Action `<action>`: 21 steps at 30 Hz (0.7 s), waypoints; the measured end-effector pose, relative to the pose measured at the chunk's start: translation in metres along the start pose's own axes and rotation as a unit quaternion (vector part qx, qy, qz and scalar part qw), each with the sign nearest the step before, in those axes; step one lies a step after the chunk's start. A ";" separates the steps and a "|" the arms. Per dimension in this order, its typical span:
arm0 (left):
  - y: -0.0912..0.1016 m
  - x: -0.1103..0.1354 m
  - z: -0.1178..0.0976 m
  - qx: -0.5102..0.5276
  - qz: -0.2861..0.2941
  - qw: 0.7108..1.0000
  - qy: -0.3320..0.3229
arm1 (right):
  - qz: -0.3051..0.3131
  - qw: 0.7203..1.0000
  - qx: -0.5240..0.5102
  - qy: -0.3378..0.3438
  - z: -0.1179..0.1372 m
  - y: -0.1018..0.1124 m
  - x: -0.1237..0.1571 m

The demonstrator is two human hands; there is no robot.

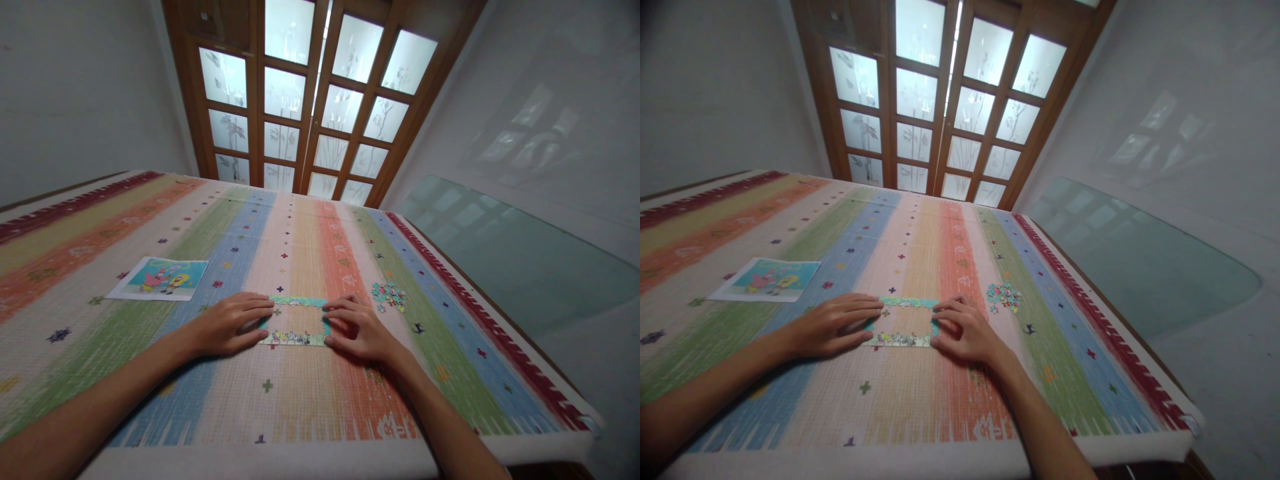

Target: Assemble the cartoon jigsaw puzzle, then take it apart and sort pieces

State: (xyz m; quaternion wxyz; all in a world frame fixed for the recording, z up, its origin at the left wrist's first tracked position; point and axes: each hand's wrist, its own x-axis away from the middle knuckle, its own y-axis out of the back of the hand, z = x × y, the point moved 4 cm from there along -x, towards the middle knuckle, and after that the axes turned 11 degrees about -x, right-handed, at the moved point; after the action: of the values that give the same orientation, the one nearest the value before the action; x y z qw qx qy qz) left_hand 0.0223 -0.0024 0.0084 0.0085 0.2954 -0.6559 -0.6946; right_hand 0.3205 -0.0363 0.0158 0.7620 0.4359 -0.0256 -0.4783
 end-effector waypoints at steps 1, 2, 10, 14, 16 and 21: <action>-0.001 0.001 0.001 -0.005 0.007 1.000 0.007 | 0.003 1.000 0.004 -0.007 -0.001 0.000 0.000; -0.002 0.003 0.003 -0.009 0.016 1.000 0.014 | 0.008 1.000 0.007 -0.018 -0.002 0.000 0.001; -0.013 0.010 0.009 -0.016 0.054 0.998 0.042 | 0.030 0.997 0.015 -0.071 -0.010 -0.004 0.005; -0.014 0.009 0.009 -0.016 0.056 0.997 0.041 | 0.035 0.997 0.011 -0.063 -0.009 -0.005 0.004; -0.013 0.009 0.009 -0.012 0.057 0.997 0.046 | 0.037 0.997 0.010 -0.060 -0.008 -0.006 0.004; -0.011 0.008 0.010 -0.003 0.058 0.997 0.053 | 0.040 0.996 0.015 -0.079 -0.011 -0.007 0.004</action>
State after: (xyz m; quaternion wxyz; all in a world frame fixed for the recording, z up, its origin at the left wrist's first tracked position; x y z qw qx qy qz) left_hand 0.0158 0.0045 -0.0057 0.0845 0.2936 -0.6686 -0.6779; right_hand 0.3226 -0.0335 0.0025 0.7692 0.4070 -0.1105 -0.4800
